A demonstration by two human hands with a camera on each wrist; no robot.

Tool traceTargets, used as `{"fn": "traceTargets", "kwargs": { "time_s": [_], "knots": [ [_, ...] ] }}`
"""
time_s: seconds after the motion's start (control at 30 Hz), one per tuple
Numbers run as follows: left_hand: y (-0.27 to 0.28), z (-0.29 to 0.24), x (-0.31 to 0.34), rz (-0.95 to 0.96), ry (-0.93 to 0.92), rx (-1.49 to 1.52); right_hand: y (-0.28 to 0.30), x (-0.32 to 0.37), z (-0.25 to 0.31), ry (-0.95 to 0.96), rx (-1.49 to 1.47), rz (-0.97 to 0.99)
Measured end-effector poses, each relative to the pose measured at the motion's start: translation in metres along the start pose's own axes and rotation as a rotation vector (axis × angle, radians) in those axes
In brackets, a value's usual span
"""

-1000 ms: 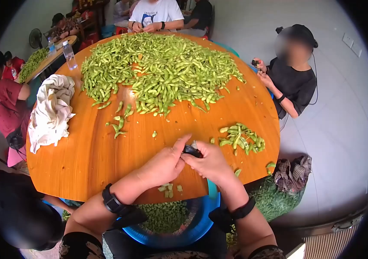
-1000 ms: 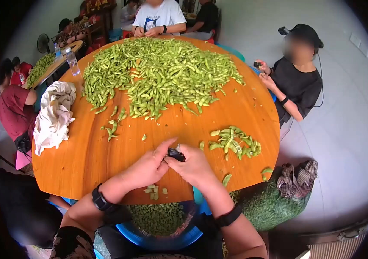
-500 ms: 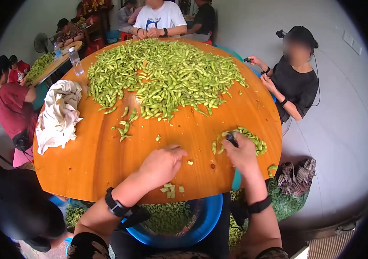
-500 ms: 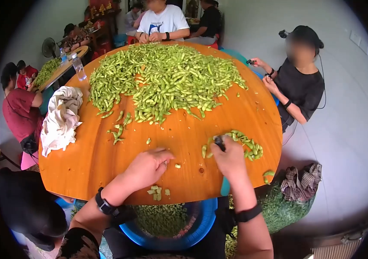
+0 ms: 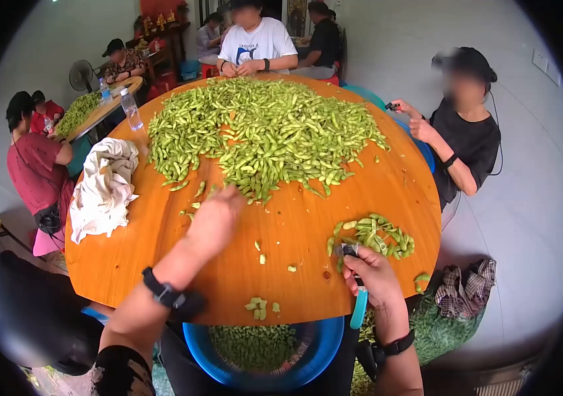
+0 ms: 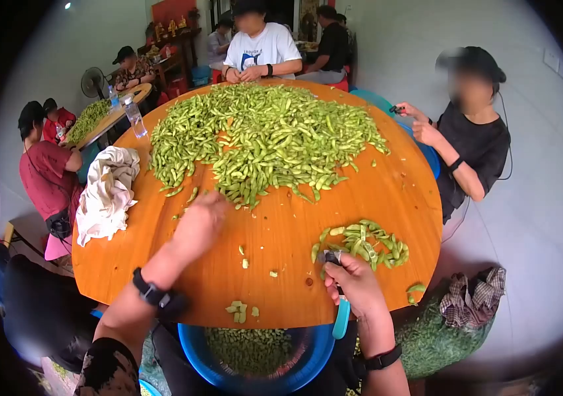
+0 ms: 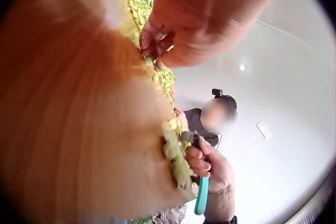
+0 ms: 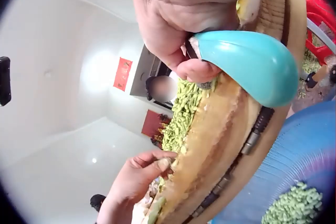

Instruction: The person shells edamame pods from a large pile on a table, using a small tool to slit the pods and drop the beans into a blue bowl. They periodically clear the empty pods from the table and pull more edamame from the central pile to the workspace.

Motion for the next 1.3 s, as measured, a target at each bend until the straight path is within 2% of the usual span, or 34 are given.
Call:
{"fn": "traceTargets", "kwargs": {
  "time_s": [0.03,0.07,0.13,0.27,0.33,0.37,0.43,0.47,0.53,0.57,0.63,0.67,0.7,0.77,0.8,0.87,0.9,0.97,1.0,1.07,1.1,1.17,1.2,1.27,1.3],
  "knots": [
    [0.004,0.012,-0.009,-0.113,-0.025,-0.198,0.000,0.001,0.000,0.001,-0.020,0.003],
    [0.001,0.024,-0.014,-0.118,-0.024,-0.199,0.000,0.001,0.001,0.005,-0.038,0.006],
    [-0.005,0.040,-0.025,-0.023,-0.026,-0.287,0.001,0.001,0.000,0.026,-0.048,0.017],
    [-0.007,0.039,-0.028,0.001,-0.067,-0.328,0.003,0.002,0.000,0.036,-0.060,0.029],
    [-0.003,0.022,-0.018,-0.085,-0.001,-0.003,0.000,0.003,0.000,0.040,-0.039,0.025],
    [-0.002,0.006,-0.013,-0.082,-0.008,0.000,-0.006,0.004,0.001,0.055,-0.002,0.052],
    [-0.017,-0.022,0.002,0.149,0.258,0.664,-0.022,0.008,0.005,0.065,0.033,0.066],
    [-0.020,-0.037,0.008,0.162,0.253,0.670,-0.033,0.010,0.007,0.035,0.068,0.070],
    [-0.035,-0.062,0.020,0.243,0.341,1.141,-0.051,0.011,0.011,-0.001,0.071,0.101],
    [-0.041,-0.069,0.023,0.253,0.334,1.145,-0.054,0.011,0.011,-0.002,0.069,0.089],
    [-0.044,-0.078,0.026,0.177,0.240,1.151,-0.060,0.012,0.008,-0.039,0.015,0.182],
    [-0.045,-0.080,0.026,0.142,0.132,1.009,-0.060,0.013,0.007,-0.025,-0.010,0.189],
    [-0.044,-0.082,0.027,0.146,0.131,1.014,-0.061,0.017,0.007,-0.027,-0.010,0.183],
    [-0.035,-0.091,0.026,0.141,-0.045,0.738,-0.057,0.024,0.014,0.067,0.194,-0.009],
    [-0.037,-0.090,0.026,0.143,-0.043,0.742,-0.057,0.024,0.010,0.062,0.195,-0.010],
    [-0.043,-0.088,0.027,0.179,0.003,0.931,-0.055,0.025,0.015,0.305,0.363,-0.150],
    [-0.045,-0.088,0.029,0.182,0.005,0.934,-0.057,0.025,0.013,0.301,0.364,-0.151],
    [-0.052,-0.085,0.031,0.225,0.150,1.283,-0.066,0.024,0.012,0.315,0.352,-0.055],
    [-0.053,-0.082,0.031,0.222,0.151,1.286,-0.069,0.024,0.012,0.314,0.356,-0.053],
    [-0.061,-0.075,0.034,0.321,0.346,1.502,-0.075,0.026,0.012,0.247,0.311,-0.049],
    [-0.064,-0.071,0.034,0.320,0.347,1.504,-0.078,0.027,0.013,0.245,0.312,-0.048],
    [-0.075,-0.061,0.035,0.271,0.450,1.769,-0.080,0.028,0.014,0.206,0.279,-0.054],
    [-0.068,-0.062,0.033,0.269,0.452,1.772,-0.078,0.025,0.012,0.203,0.282,-0.052],
    [-0.050,-0.065,0.027,0.254,0.474,1.752,-0.068,0.021,0.015,0.383,0.415,-0.136],
    [-0.050,-0.063,0.027,0.251,0.477,1.753,-0.066,0.021,0.016,0.380,0.416,-0.133]
  ]
}}
Point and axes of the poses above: each hand's wrist, its own x-axis away from the middle knuckle, its own y-axis out of the back of the hand, z = x × y, the point moved 5 cm from there along -x, towards the middle knuckle
